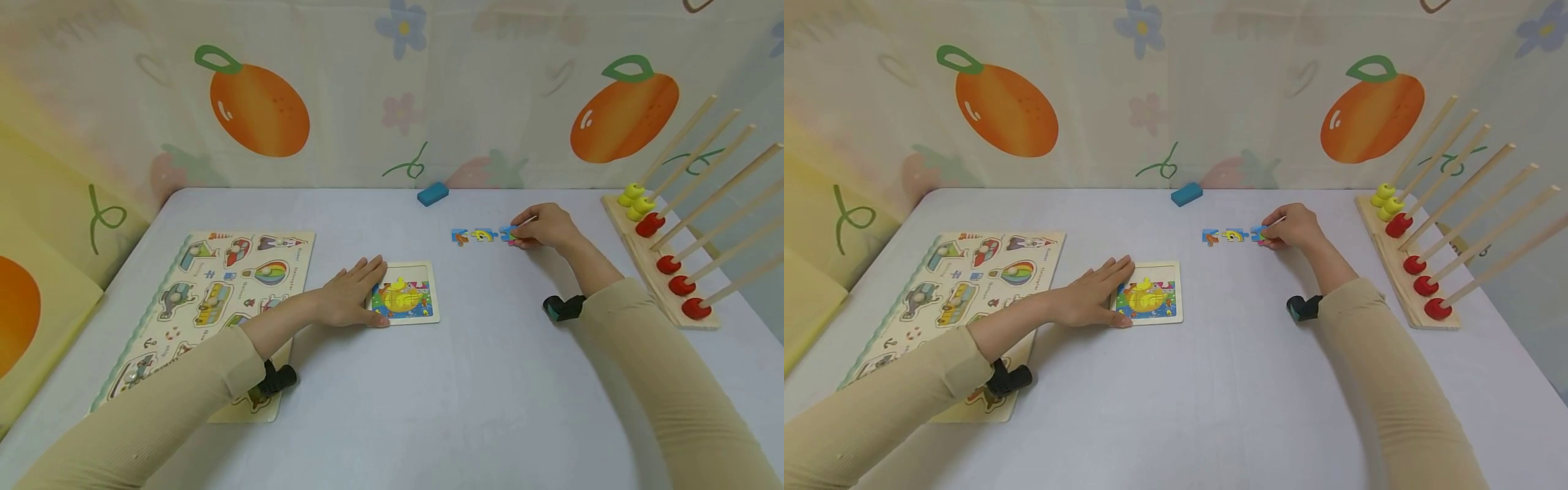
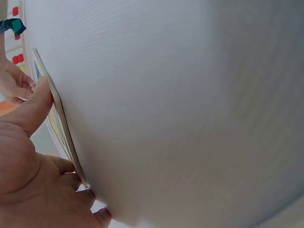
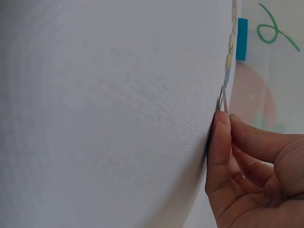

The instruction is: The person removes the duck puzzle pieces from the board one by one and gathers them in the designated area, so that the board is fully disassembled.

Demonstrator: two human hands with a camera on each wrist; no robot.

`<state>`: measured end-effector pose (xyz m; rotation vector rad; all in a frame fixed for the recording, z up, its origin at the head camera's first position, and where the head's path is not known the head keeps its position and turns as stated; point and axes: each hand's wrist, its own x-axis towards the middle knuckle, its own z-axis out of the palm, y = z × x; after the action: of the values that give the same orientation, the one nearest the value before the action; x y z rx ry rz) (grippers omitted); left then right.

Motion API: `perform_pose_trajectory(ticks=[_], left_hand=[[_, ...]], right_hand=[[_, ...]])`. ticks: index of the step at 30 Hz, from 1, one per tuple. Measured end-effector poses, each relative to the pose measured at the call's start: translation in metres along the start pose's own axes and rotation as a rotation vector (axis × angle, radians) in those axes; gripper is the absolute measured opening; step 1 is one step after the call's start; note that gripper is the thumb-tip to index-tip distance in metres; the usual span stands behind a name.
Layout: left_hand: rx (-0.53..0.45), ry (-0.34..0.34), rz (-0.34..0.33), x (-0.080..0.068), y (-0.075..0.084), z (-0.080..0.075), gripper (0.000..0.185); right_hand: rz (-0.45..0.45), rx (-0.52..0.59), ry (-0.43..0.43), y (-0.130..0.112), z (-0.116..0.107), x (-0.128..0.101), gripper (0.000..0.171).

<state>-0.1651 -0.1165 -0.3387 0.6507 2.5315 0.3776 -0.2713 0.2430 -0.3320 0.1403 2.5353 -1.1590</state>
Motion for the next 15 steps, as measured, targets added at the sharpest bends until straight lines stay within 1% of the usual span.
perform_pose_trajectory(ticks=[7, 15], left_hand=[[-0.003, 0.003, -0.012, 0.0021, -0.0017, 0.0021, 0.097], [-0.013, 0.001, -0.004, -0.0011, 0.0011, 0.0001, 0.098]], right_hand=[[0.008, 0.005, 0.003, 0.0003, 0.0000, 0.0004, 0.036], [0.020, 0.000, 0.004, -0.0008, 0.0005, 0.0004, 0.036]])
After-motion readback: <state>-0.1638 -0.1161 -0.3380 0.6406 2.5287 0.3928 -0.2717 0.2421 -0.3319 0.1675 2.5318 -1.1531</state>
